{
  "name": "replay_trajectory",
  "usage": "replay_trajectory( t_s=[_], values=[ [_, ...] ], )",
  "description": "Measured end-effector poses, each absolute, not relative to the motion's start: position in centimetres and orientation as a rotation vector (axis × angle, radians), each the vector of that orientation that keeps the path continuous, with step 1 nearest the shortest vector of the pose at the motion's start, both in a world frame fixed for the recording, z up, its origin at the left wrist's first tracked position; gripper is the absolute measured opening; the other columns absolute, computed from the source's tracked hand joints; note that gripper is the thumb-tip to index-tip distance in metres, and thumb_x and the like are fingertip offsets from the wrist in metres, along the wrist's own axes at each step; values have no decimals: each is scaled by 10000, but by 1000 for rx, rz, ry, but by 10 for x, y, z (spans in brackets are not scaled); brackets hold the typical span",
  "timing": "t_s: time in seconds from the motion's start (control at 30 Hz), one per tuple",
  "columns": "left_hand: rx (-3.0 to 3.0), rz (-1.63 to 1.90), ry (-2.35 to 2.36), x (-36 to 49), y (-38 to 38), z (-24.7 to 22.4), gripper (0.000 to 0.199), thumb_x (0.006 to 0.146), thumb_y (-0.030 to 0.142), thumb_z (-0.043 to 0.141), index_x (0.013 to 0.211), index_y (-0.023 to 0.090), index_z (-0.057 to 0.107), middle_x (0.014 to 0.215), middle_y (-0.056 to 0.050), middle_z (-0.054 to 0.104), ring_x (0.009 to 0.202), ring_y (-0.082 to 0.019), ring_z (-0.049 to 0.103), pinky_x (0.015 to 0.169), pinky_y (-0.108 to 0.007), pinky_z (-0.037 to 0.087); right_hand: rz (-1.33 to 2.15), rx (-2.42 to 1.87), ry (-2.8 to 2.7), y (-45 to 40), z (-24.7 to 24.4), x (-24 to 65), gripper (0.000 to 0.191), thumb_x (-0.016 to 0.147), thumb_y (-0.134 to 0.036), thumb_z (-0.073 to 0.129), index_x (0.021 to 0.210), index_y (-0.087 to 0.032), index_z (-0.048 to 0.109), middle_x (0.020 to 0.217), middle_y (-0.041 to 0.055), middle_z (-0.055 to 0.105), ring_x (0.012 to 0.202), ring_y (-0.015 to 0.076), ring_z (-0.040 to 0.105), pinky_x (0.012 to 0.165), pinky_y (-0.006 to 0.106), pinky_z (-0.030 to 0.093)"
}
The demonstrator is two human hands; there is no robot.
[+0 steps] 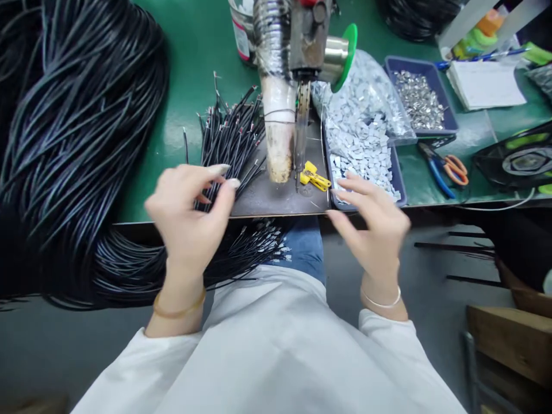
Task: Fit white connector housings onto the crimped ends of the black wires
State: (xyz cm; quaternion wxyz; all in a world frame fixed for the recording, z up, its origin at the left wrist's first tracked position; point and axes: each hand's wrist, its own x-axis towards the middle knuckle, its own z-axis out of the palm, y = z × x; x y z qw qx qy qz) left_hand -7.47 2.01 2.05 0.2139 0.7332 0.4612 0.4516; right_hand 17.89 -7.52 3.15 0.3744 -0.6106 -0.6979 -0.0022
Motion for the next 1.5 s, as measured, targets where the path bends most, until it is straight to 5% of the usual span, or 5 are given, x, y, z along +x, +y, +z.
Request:
replay_trajectory(
  t_s=[0.3,0.47,0.7,1.0,1.5],
  values=[
    [2069,1193,1581,-59,41,-23,95,846,194,650,892,236,722,829,-36,643,782,-202,573,744,-372,370,-6,-1475,-1694,-65,0,182,119,914,-238,564,849,-263,661,856,-31,752,970,215,751,1179,611,397],
    [1660,1513,1489,-69,48,-33,60,887,160,668,916,173,617,735,81,565,637,-40,480,623,-301,327,166,-1258,-1632,-89,36,178,70,861,-272,644,817,-322,665,616,-86,666,512,138,642,707,402,646],
    [1288,1987,1073,-66,38,-10,147,884,202,672,835,191,534,721,107,527,409,42,371,403,-250,262,-117,-1753,-1649,-74,28,213,79,881,-221,634,833,-269,674,843,-4,739,824,181,701,740,336,565],
    [1218,670,570,-15,-11,7,201,761,350,789,809,165,728,500,33,578,401,-57,450,389,-226,348,-59,-2099,-1704,-21,2,238,186,813,-173,647,693,-242,523,729,-7,590,680,146,528,688,333,457],
    [1096,1082,913,-6,-22,-25,145,779,306,767,867,193,790,529,39,591,430,-43,429,415,-196,341,-55,-1902,-1861,-9,-1,243,203,880,-240,605,690,-270,540,669,-10,598,605,126,481,631,307,439]
  ],
)
